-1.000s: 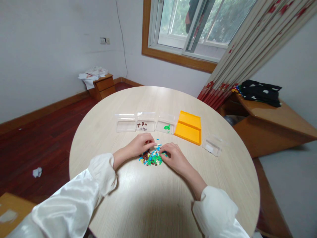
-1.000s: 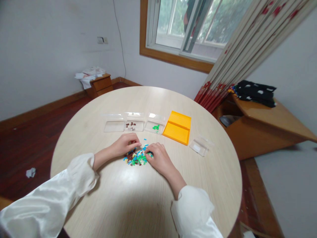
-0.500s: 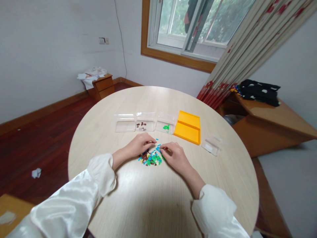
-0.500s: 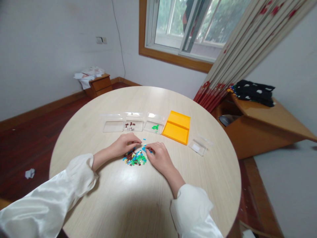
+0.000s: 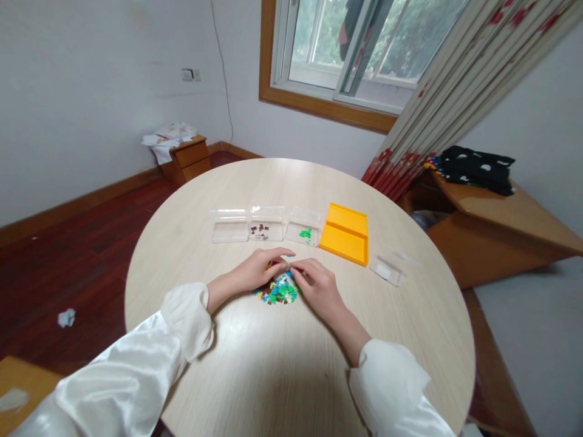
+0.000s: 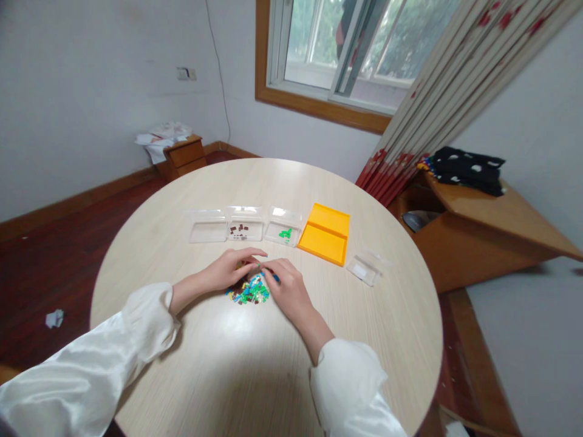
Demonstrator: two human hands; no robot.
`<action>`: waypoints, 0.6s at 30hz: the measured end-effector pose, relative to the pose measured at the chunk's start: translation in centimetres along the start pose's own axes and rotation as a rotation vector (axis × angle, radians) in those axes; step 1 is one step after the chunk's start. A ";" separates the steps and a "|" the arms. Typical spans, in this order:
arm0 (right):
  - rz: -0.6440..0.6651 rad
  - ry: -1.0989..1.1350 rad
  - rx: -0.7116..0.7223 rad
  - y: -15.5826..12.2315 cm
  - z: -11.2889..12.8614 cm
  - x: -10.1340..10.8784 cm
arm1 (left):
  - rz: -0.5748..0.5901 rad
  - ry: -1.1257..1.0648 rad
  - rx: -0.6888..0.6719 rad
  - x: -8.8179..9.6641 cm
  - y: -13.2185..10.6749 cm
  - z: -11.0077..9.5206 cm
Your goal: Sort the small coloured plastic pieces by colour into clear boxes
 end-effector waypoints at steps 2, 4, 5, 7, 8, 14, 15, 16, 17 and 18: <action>0.000 -0.010 0.050 0.0 0.4 -0.2 | -0.005 -0.015 -0.006 -0.1 0.0 0.1; -0.004 -0.034 0.080 0.1 0.7 -0.4 | -0.008 -0.048 -0.002 -0.1 0.0 0.1; -0.008 -0.048 0.088 0.2 0.9 -0.4 | -0.004 -0.069 0.001 -0.2 0.0 0.1; -0.017 -0.073 0.098 0.3 1.1 -0.4 | 0.008 -0.102 0.003 -0.3 0.1 -0.1; -0.020 -0.080 0.101 0.3 1.2 -0.4 | 0.011 -0.114 0.003 -0.3 0.1 -0.3; -0.124 -0.129 0.076 0.6 -0.2 0.7 | -0.033 -0.144 0.064 0.1 0.2 -0.2; -0.165 -0.144 0.066 0.6 -0.8 1.2 | -0.034 -0.139 0.076 0.1 0.2 -0.1; -0.209 -0.163 0.056 0.7 -1.5 1.6 | -0.031 -0.125 0.084 0.1 0.2 0.1; -0.249 -0.186 0.049 0.8 -2.2 2.0 | -0.025 -0.100 0.086 0.1 0.2 0.1; -0.287 -0.208 0.040 0.9 -2.9 2.4 | -0.015 -0.066 0.077 0.1 0.3 0.1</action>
Point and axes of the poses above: each hand's wrist, its own y-axis towards the middle knuckle, its own x-axis out of the back of the hand, z = x × y, the point moved 8 cm from there along y, towards the middle knuckle, and after that the axes turned 2 degrees about y, right-handed, at the moved point
